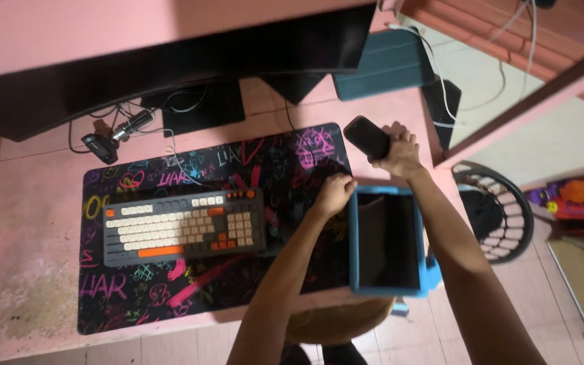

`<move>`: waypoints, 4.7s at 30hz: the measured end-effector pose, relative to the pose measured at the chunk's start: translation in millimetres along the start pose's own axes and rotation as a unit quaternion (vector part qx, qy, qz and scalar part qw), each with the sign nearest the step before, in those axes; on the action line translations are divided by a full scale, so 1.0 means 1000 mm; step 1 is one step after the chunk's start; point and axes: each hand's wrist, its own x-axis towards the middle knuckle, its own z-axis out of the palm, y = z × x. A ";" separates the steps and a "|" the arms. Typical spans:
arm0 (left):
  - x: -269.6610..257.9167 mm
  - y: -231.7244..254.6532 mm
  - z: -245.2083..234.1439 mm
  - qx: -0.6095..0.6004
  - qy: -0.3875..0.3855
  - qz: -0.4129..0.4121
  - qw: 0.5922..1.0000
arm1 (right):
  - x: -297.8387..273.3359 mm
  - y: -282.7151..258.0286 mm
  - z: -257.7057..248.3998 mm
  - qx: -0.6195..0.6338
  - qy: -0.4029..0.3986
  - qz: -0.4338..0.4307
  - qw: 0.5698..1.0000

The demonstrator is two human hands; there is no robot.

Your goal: The person is cleaning an electronic device and tidying various household items including clothes, toys, and cables.

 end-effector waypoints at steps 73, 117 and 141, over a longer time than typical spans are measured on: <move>0.258 0.529 0.719 -0.745 -0.344 -0.317 0.476 | -0.299 0.930 -0.104 0.893 0.253 -0.120 0.351; 0.481 0.595 0.874 0.299 0.038 0.016 0.953 | -0.037 1.107 -0.207 0.271 0.448 -0.019 0.852; 0.455 0.581 0.908 0.102 -0.006 0.031 0.994 | -0.011 1.133 -0.139 0.384 0.493 0.107 0.773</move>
